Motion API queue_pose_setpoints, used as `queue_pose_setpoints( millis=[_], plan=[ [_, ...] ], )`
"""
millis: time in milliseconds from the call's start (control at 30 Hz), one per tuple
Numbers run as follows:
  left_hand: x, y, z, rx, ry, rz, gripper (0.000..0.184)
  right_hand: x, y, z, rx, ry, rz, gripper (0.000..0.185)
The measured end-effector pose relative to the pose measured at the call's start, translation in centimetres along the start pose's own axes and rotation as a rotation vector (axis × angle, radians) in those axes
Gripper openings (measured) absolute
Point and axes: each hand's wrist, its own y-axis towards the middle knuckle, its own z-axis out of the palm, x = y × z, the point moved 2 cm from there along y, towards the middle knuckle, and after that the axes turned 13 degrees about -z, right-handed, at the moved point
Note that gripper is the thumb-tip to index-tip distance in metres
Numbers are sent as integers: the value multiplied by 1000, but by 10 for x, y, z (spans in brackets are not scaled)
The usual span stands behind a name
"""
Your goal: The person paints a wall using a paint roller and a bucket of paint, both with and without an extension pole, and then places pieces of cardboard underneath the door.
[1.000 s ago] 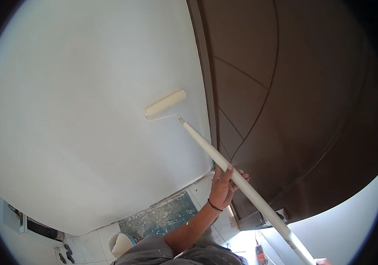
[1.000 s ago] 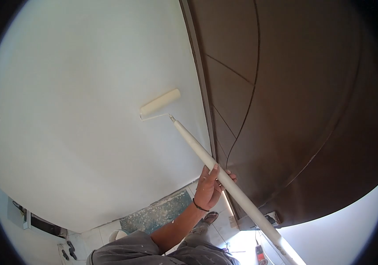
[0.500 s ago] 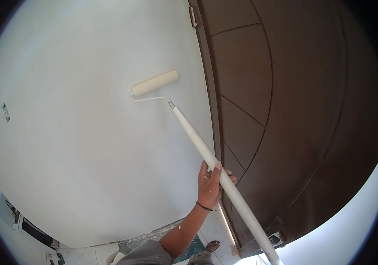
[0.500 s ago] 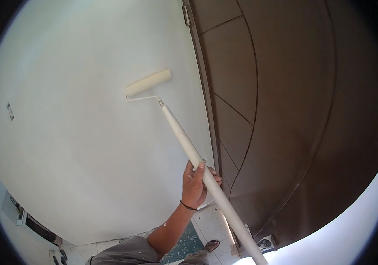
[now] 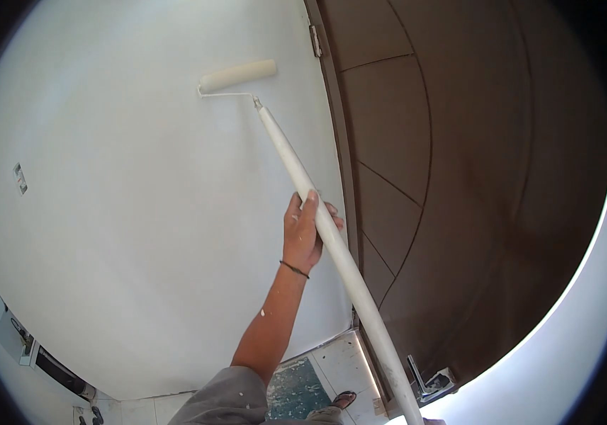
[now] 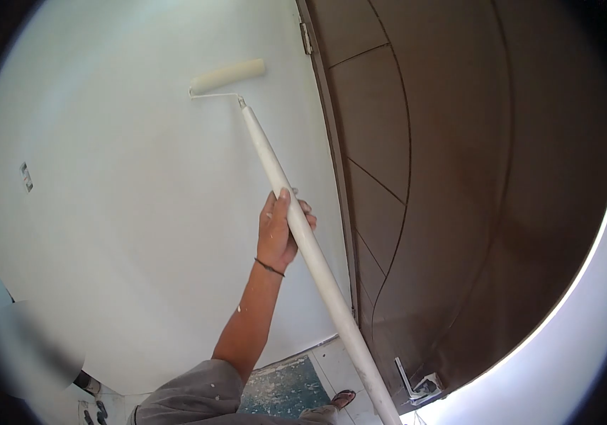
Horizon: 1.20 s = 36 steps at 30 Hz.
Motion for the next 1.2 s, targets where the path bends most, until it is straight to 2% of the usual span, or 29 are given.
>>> queue_pose_setpoints(
  millis=[33, 67, 100, 133, 200, 267, 333, 367, 400, 533, 567, 600, 667, 733, 833, 867, 933, 967, 1000, 1067, 1133, 1200],
  plan=[
    [1, 1, 5, -13, -28, 8, 33, 4, 1, -1, 17, -62, 43, 29],
    [0, 1, 13, -26, -55, 17, 32, -13, -5, -7, 49, -122, -93, 33],
    [-25, 20, 9, -45, -149, 10, 27, -21, 0, 16, 62, -132, -90, 35],
    [-13, 2, 7, -24, -113, -22, 25, -48, -23, 7, 67, -132, -93, 37],
    [-6, 23, -21, 9, -66, -86, 23, -71, -33, 27, 113, -106, -42, 41],
    [5, -23, -6, -53, 48, -51, 22, -126, -49, 25, 336, -330, -14, 42],
    [1, -62, 12, -98, 120, -42, 22, -127, -34, 19, 519, -375, -141, 47],
    [-2, -92, 26, -122, 143, -48, 22, -124, -28, 16, 573, -347, -123, 38],
    [-4, -115, 40, -129, 178, -52, 20, -113, -13, 9, 582, -312, -175, 36],
    [3, -188, 54, -182, 312, -34, 16, 38, 123, 63, 630, -30, -379, 27],
    [3, -198, 41, -194, 337, -21, 18, 82, 158, 95, 603, 67, -632, 28],
    [5, -210, 36, -217, 342, -7, 18, 123, 186, 113, 669, 120, -709, 40],
    [10, -246, 34, -235, 363, 11, 17, 204, 215, 150, 641, 308, -824, 40],
    [12, -280, 33, -292, 396, 14, 22, 261, 212, 184, 639, 479, -777, 42],
    [15, -324, 12, -359, 476, 26, 32, 302, 178, 228, 971, 606, -511, 42],
    [16, -337, 1, -384, 507, 29, 36, 308, 167, 234, 999, 634, -423, 39],
    [56, -370, -76, -396, 670, -114, 68, 303, 126, 250, 1044, 688, -263, 35],
    [65, -378, -106, -405, 753, -189, 85, 298, 109, 260, 929, 763, -296, 28],
    [57, -385, -120, -442, 789, -167, 84, 289, 93, 272, 883, 780, -337, 26],
    [7, -447, -104, -530, 881, -157, 82, 309, 48, 281, 783, 834, -376, 24],
    [-16, -483, -90, -614, 950, -131, 80, 311, 23, 292, 761, 772, -354, 23],
    [-17, -515, -111, -680, 1034, -93, 80, 304, -14, 308, 729, 747, -313, 24]
  ],
)
